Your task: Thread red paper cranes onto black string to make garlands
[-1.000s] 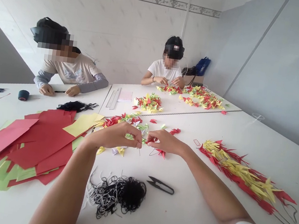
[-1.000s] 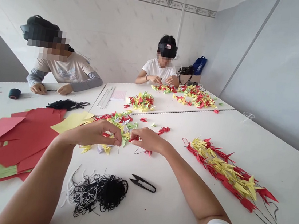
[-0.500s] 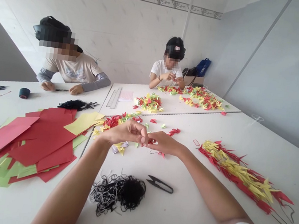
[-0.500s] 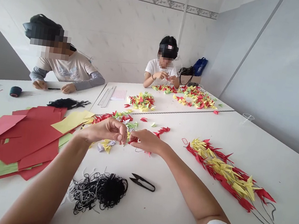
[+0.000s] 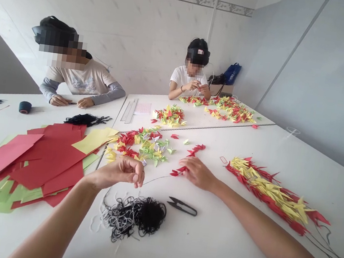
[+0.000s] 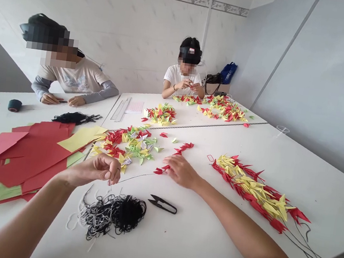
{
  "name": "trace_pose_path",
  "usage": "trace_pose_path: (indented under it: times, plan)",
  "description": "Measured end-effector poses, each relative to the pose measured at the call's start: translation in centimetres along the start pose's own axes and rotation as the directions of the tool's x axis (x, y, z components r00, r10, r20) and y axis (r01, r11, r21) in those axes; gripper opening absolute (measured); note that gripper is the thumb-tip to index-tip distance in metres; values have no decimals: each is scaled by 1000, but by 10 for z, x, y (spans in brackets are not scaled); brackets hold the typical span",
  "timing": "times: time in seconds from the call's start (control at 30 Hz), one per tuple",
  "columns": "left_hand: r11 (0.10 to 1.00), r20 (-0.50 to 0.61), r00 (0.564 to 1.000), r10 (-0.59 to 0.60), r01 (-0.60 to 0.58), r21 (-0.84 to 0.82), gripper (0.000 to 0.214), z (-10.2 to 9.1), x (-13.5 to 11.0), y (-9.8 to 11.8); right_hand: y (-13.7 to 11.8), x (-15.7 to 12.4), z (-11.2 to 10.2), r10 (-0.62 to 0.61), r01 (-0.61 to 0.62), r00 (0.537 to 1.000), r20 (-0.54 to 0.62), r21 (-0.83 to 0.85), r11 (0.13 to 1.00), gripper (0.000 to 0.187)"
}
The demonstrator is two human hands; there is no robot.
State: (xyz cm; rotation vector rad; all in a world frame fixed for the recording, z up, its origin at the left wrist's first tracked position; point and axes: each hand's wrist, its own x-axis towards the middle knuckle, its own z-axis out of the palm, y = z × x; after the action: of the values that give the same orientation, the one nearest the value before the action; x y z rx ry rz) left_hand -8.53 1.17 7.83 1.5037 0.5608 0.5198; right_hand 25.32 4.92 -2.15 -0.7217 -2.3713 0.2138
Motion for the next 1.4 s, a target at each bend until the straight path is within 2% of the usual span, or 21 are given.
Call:
trace_pose_path:
  times: [0.1, 0.23, 0.3, 0.4, 0.53, 0.73, 1.0, 1.17, 1.4]
  plan:
    - [998, -66, 998, -17, 13, -62, 25, 5, -8, -21, 36, -13, -5, 187, -202, 964, -189, -63, 977, 34]
    - [982, -46, 996, -71, 61, -181, 30, 8, -13, -44, 86, -24, -8, 349, -404, 886, -306, -138, 904, 48]
    - [965, 4, 994, -107, 104, -240, 30, 8, -14, -54, 102, -25, -8, 355, -414, 884, -303, -158, 896, 51]
    - [945, 81, 985, -156, 172, -279, 31, 6, -15, -65, 116, -19, -8, 326, -375, 913, -247, -186, 908, 49]
    - [928, 98, 978, -183, 205, -310, 33, 4, -18, -74, 125, -6, -6, 320, -354, 931, -173, -230, 906, 34]
    - [929, 93, 980, -174, 195, -314, 36, 1, -19, -81, 127, -2, -6, 383, -424, 904, -188, -301, 854, 20]
    - [927, -40, 988, -149, 125, -354, 39, -11, -24, -87, 125, -5, -6, 417, -467, 882, -218, -295, 834, 26]
    - [933, -43, 989, -143, 120, -339, 40, -13, -26, -90, 127, -9, -4, 419, -471, 879, -229, -270, 840, 41]
    - [932, -33, 992, -126, 106, -347, 39, -13, -26, -92, 128, -10, -6, 392, -452, 882, -262, -233, 861, 40]
